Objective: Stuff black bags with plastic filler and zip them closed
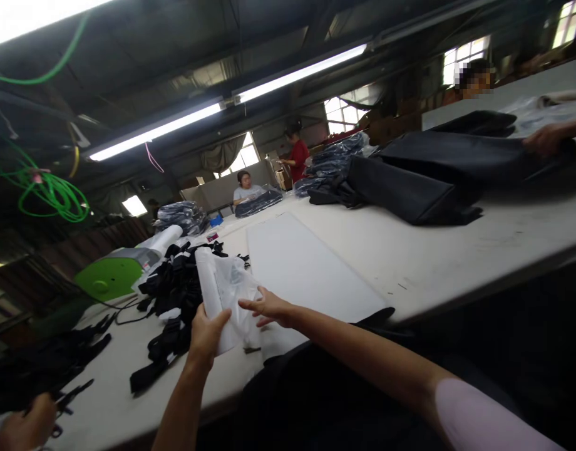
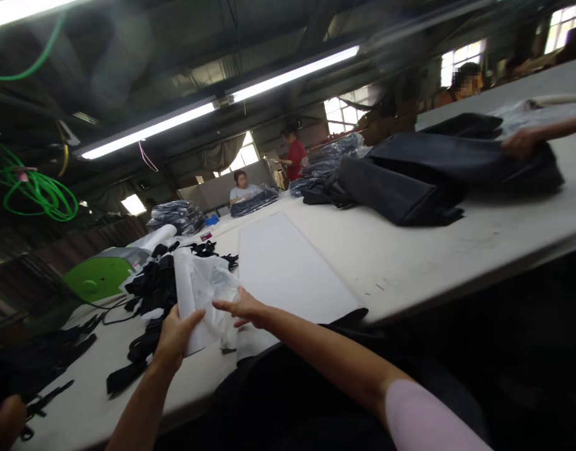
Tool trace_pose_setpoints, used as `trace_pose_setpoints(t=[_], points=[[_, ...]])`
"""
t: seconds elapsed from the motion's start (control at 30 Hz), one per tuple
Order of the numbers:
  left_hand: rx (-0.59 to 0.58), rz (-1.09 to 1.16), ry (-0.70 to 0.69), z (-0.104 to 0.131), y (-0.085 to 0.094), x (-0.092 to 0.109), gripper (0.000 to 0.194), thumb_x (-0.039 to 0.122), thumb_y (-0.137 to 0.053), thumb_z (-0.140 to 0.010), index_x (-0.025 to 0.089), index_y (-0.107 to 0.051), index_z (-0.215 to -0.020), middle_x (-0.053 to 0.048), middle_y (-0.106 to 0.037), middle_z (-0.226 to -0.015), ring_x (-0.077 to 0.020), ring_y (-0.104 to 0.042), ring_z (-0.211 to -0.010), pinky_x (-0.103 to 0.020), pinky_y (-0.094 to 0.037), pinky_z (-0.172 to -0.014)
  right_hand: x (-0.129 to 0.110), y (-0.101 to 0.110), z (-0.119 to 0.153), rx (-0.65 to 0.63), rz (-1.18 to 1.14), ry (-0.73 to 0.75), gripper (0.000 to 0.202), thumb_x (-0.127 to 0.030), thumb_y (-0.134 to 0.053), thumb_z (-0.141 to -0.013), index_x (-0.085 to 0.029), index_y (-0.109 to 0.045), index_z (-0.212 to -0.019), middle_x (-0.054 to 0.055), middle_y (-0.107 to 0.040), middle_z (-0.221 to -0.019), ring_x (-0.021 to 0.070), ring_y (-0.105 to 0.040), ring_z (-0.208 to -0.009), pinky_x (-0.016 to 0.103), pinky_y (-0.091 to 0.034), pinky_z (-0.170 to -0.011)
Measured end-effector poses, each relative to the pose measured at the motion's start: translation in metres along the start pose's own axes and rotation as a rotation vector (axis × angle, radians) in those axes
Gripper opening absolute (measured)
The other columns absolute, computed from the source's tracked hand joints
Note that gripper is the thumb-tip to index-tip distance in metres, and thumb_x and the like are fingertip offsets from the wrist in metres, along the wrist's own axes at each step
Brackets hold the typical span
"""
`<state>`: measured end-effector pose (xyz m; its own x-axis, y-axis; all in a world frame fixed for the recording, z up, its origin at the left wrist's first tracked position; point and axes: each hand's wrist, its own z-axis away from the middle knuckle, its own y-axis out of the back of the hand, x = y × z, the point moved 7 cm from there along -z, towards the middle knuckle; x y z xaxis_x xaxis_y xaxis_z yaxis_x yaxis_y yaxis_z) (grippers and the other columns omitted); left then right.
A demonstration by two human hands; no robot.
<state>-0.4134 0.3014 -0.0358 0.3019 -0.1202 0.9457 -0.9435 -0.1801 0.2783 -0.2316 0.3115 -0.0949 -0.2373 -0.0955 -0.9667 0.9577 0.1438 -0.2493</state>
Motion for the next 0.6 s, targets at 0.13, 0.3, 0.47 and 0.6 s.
trace_pose_setpoints(t=[0.13, 0.3, 0.47, 0.6], points=[[-0.174, 0.143, -0.004, 0.034, 0.006, 0.032, 0.064, 0.038, -0.084, -0.062, 0.015, -0.061, -0.118, -0.011, -0.073, -0.1, -0.0287, -0.07, -0.094, -0.037, -0.058, -0.083, -0.019, -0.01, -0.009, 0.046, -0.28, 0.008, 0.095, -0.044, -0.091, -0.064, -0.018, -0.045, -0.142, 0.018, -0.06, -0.13, 0.0182, -0.066, -0.084, 0.03, -0.059, -0.065], [-0.144, 0.362, 0.105, 0.058, 0.026, 0.03, 0.075, 0.033, -0.088, -0.054, 0.015, -0.061, -0.121, -0.009, -0.074, -0.094, -0.0304, -0.071, -0.093, -0.035, -0.06, -0.078, -0.053, -0.013, 0.005, -0.054, -0.486, 0.119, 0.038, -0.031, -0.09, -0.067, -0.009, -0.069, -0.091, 0.008, -0.071, -0.089, 0.0127, -0.065, -0.073, 0.023, -0.054, -0.07], [0.022, 0.492, 0.238, 0.065, 0.04, 0.003, 0.058, 0.028, -0.071, -0.068, 0.01, -0.061, -0.123, -0.01, -0.074, -0.088, -0.0302, -0.072, -0.087, -0.038, -0.062, -0.077, -0.069, 0.001, 0.024, -0.016, -0.538, 0.23, 0.039, -0.042, -0.09, -0.065, -0.01, -0.071, -0.076, 0.001, -0.066, -0.069, 0.0092, -0.055, -0.059, 0.022, -0.046, -0.059], [0.036, 0.608, 0.302, 0.076, 0.035, -0.009, 0.054, 0.032, -0.061, -0.078, 0.013, -0.058, -0.129, -0.01, -0.075, -0.099, -0.0308, -0.072, -0.093, -0.04, -0.061, -0.084, -0.07, 0.011, 0.023, 0.063, -0.59, 0.275, 0.028, -0.036, -0.079, -0.082, -0.012, -0.067, -0.073, -0.002, -0.062, -0.064, 0.0078, -0.05, -0.055, 0.02, -0.043, -0.059]])
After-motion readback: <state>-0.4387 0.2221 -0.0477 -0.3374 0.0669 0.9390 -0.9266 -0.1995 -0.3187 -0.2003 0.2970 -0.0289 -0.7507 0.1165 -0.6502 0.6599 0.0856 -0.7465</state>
